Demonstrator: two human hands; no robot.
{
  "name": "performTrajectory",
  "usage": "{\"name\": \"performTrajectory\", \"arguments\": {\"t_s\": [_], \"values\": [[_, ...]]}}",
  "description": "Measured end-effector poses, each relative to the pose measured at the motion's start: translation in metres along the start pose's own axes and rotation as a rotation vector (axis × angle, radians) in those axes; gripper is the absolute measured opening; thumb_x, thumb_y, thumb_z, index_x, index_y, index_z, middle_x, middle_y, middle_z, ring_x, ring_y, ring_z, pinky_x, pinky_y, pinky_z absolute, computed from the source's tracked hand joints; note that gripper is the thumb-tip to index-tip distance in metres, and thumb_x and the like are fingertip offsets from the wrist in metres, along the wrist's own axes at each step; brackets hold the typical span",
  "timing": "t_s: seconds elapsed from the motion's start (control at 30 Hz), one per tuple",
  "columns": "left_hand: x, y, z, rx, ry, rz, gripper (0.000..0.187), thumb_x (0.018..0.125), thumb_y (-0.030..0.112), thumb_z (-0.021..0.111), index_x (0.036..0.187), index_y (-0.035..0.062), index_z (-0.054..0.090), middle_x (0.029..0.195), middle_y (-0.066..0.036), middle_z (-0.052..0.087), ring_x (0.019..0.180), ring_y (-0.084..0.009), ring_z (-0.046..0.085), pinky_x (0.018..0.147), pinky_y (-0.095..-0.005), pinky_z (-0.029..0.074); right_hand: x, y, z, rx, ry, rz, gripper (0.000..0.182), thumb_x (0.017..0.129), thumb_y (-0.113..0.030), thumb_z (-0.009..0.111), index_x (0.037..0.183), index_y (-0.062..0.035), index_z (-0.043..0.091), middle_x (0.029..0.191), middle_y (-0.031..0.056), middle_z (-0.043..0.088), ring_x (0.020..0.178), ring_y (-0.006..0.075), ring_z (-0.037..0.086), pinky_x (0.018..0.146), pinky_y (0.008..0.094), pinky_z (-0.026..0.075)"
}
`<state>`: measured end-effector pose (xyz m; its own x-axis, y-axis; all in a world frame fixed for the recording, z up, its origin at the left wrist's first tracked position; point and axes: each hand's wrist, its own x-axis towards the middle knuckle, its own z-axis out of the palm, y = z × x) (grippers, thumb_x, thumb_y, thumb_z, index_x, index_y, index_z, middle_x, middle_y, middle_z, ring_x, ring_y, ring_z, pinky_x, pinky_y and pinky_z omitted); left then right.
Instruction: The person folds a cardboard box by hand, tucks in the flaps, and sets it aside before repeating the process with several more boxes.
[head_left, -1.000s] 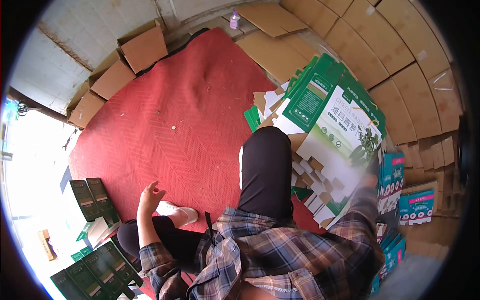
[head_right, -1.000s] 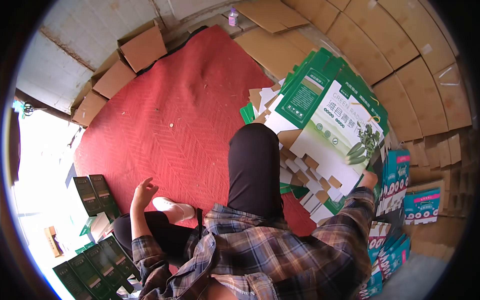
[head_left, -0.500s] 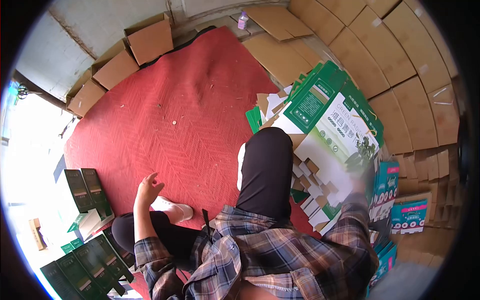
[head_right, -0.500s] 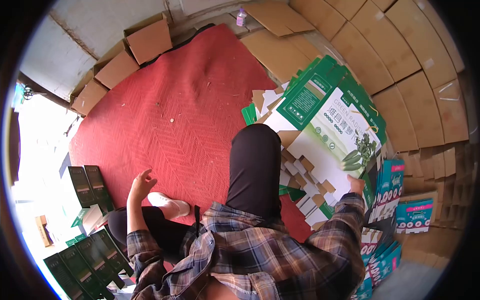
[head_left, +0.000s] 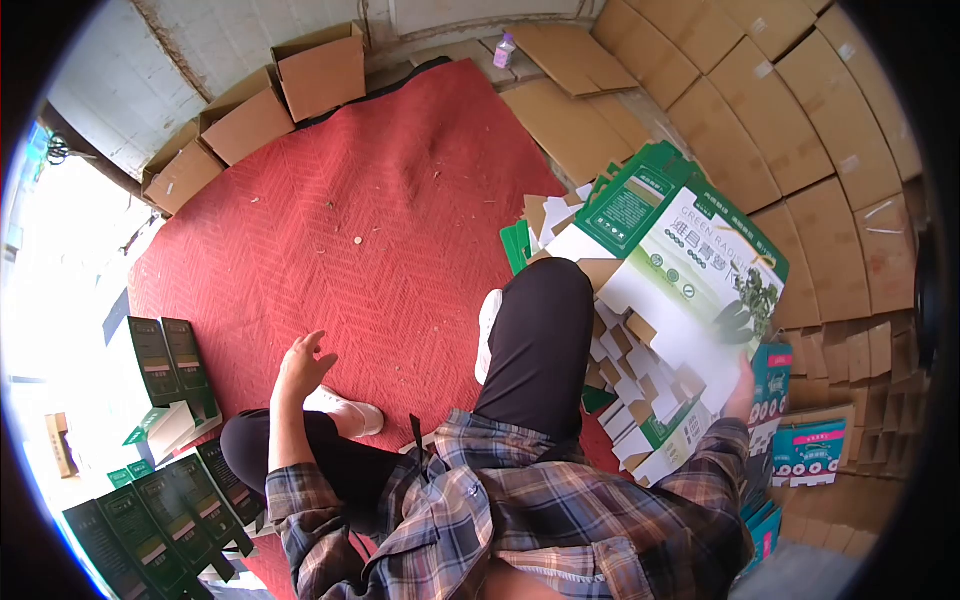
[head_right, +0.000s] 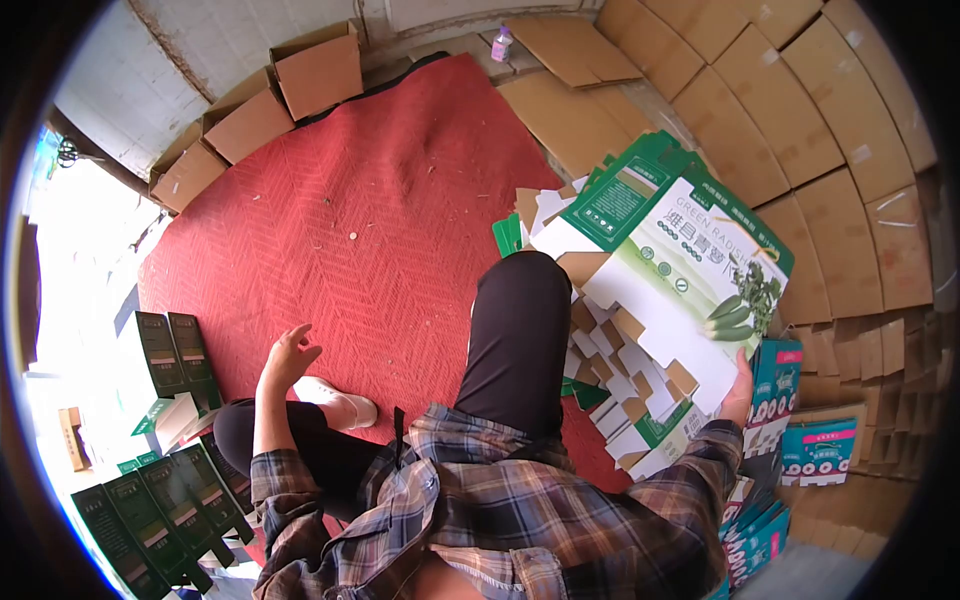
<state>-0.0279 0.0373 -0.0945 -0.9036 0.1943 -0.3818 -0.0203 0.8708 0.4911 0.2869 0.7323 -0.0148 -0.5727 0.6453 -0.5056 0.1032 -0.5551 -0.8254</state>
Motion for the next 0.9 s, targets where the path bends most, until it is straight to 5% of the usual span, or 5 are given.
{"name": "performTrajectory", "arguments": {"t_s": [0.37,0.63,0.7,0.8,0.9], "values": [[0.0,0.007,-0.011,-0.024,0.061,0.023,0.06,0.075,0.02,0.073,0.13,0.0093,0.05,0.108,-0.017,0.06,0.094,-0.0294,0.061,0.082,-0.0393,0.05,0.047,-0.059,0.104,0.005,-0.209,-0.187,0.054,0.093,-0.041,0.052,0.127,0.0015,0.048,0.117,0.017,0.06,0.104,0.0297,0.061,0.089,0.0407,0.049],[-0.001,0.02,-0.03,-0.295,0.58,0.212,0.1,0.07,0.007,0.077,0.148,0.0199,0.017,0.125,-0.015,0.045,0.097,-0.0259,0.055,0.081,-0.0385,0.049,0.084,-0.019,0.294,-0.021,-0.639,-0.084,0.042,0.093,-0.032,0.053,0.124,-0.0026,0.053,0.113,0.0114,0.063,0.095,0.0238,0.064,0.084,0.0357,0.051],[-0.003,0.022,-0.039,-0.323,0.512,0.15,0.099,0.07,0.005,0.076,0.148,0.019,0.016,0.136,-0.013,0.037,0.107,-0.0244,0.051,0.083,-0.0366,0.048,0.061,-0.009,0.327,-0.039,-0.679,-0.025,0.043,0.094,-0.031,0.051,0.126,-0.0022,0.051,0.116,0.0113,0.062,0.097,0.0228,0.063,0.085,0.0351,0.05],[-0.001,0.012,-0.049,-0.375,0.918,0.362,0.09,0.075,0.005,0.07,0.148,0.017,0.02,0.146,-0.011,0.031,0.119,-0.024,0.046,0.084,-0.0338,0.046,0.078,0.023,0.378,-0.207,-0.765,-0.059,0.043,0.096,-0.029,0.048,0.129,-0.0015,0.048,0.119,0.0124,0.06,0.101,0.0222,0.062,0.089,0.0345,0.048],[-0.004,-0.015,-0.062,-0.414,0.99,0.539,0.051,0.08,0.012,0.066,0.129,0.005,0.05,0.135,-0.014,0.044,0.118,-0.025,0.05,0.095,-0.0358,0.045,0.046,0.051,0.436,-0.168,-0.88,0.024,0.041,0.097,-0.026,0.046,0.129,-0.0009,0.048,0.118,0.0133,0.06,0.103,0.021,0.061,0.092,0.033,0.046]]}}
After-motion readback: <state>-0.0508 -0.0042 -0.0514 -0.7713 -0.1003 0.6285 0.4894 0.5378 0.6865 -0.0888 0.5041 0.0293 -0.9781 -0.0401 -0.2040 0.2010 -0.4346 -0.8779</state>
